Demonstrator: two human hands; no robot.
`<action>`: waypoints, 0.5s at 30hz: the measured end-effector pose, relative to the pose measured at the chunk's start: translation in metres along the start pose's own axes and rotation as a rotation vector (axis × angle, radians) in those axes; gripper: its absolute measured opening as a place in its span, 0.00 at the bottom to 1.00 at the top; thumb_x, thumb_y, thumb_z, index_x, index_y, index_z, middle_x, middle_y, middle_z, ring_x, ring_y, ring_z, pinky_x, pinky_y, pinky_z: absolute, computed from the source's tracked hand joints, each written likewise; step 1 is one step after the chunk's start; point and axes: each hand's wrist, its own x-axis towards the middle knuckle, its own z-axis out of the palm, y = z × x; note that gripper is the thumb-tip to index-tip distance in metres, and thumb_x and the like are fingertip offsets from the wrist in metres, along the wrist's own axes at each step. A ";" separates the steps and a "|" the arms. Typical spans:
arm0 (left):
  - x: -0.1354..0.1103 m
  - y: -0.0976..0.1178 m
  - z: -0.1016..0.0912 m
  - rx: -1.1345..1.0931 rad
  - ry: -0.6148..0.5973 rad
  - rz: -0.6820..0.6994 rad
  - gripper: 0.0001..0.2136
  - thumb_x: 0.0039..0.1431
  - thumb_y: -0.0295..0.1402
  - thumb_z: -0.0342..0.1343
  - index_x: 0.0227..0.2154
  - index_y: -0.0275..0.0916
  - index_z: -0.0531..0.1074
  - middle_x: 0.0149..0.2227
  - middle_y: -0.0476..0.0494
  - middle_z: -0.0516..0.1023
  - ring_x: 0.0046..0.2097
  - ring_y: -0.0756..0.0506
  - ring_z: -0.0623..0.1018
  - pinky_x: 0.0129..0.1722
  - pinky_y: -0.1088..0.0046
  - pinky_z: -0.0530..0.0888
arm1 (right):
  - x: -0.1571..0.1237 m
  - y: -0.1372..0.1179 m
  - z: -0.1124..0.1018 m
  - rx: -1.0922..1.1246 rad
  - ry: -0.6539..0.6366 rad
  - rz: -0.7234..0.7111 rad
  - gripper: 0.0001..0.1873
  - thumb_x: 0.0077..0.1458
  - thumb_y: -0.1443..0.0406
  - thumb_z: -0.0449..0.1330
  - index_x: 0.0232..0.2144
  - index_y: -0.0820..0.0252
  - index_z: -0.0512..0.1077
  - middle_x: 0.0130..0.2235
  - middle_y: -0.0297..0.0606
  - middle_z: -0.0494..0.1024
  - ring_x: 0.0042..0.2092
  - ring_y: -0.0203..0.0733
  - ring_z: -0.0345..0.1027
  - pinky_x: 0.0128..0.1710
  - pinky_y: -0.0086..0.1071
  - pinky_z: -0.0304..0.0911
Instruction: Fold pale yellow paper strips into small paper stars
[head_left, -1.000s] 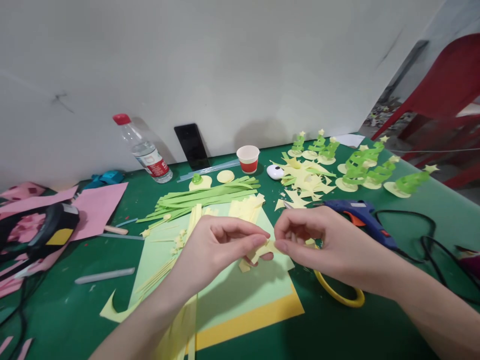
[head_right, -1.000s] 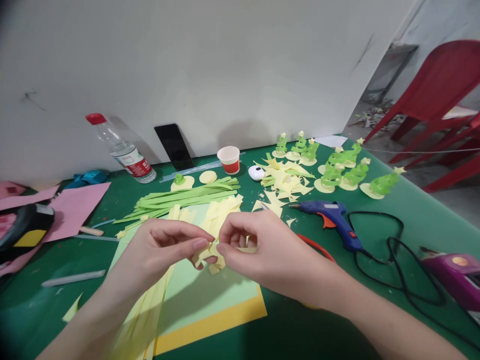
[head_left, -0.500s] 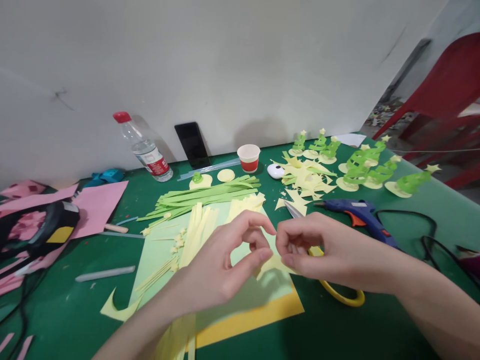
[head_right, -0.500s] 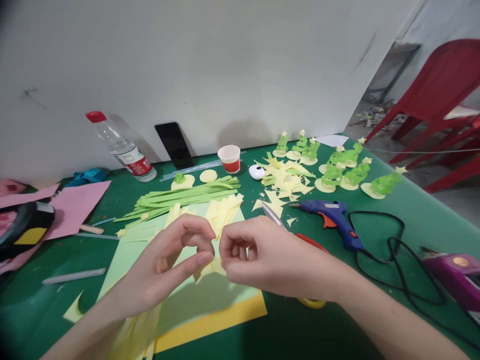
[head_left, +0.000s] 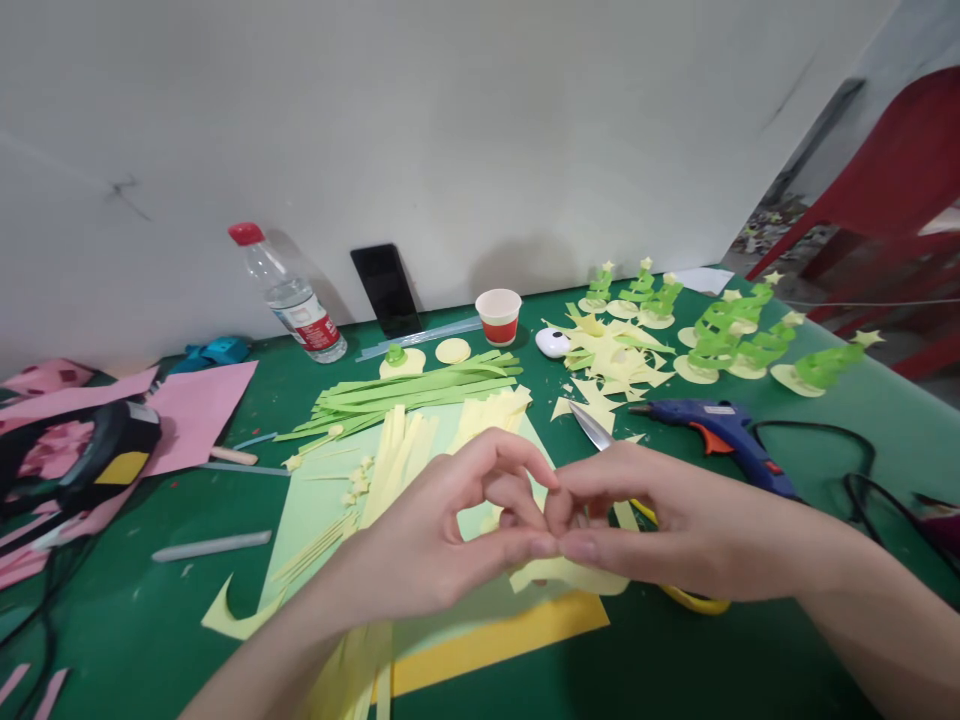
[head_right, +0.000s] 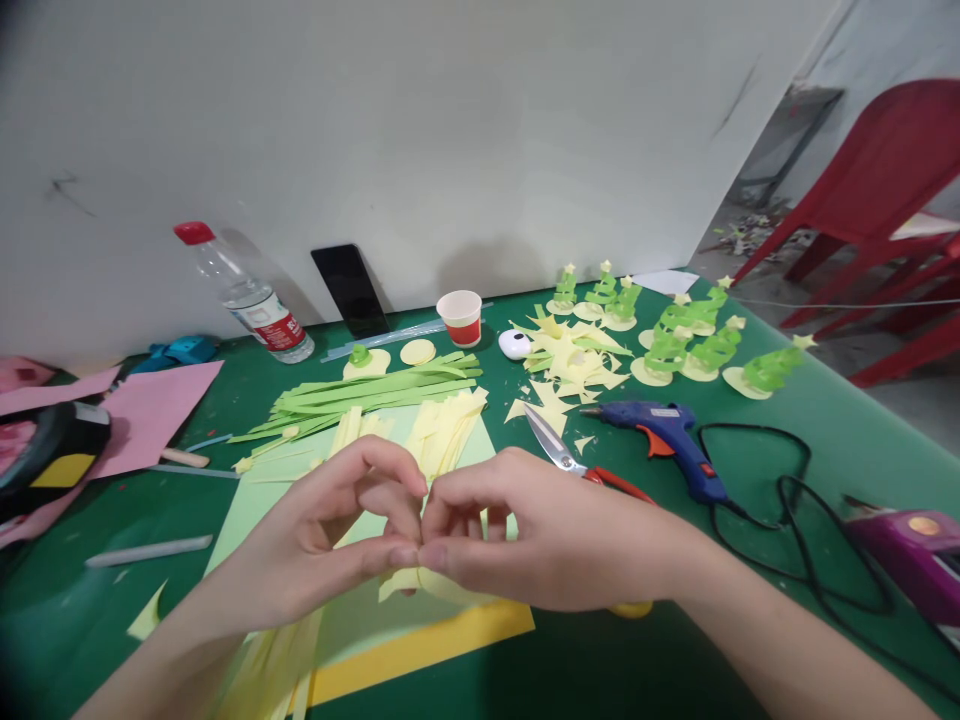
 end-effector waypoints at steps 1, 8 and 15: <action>0.000 0.000 -0.001 0.002 0.004 0.006 0.08 0.53 0.26 0.57 0.33 0.43 0.64 0.23 0.56 0.72 0.33 0.49 0.74 0.33 0.76 0.66 | 0.001 0.000 0.000 0.007 -0.006 -0.017 0.10 0.56 0.65 0.51 0.23 0.58 0.65 0.23 0.30 0.63 0.26 0.33 0.55 0.25 0.24 0.55; -0.002 0.002 -0.005 0.047 -0.014 -0.078 0.13 0.51 0.30 0.61 0.39 0.43 0.66 0.23 0.54 0.76 0.27 0.50 0.74 0.27 0.77 0.67 | 0.005 0.000 0.007 0.037 0.009 -0.011 0.12 0.55 0.68 0.49 0.20 0.59 0.61 0.22 0.29 0.60 0.25 0.31 0.51 0.23 0.23 0.51; -0.008 0.002 -0.002 0.043 0.081 0.002 0.16 0.50 0.32 0.63 0.40 0.47 0.65 0.25 0.56 0.72 0.32 0.50 0.73 0.28 0.79 0.67 | 0.003 0.003 0.013 -0.116 0.164 -0.210 0.15 0.58 0.68 0.48 0.20 0.59 0.55 0.21 0.28 0.56 0.23 0.30 0.48 0.21 0.25 0.47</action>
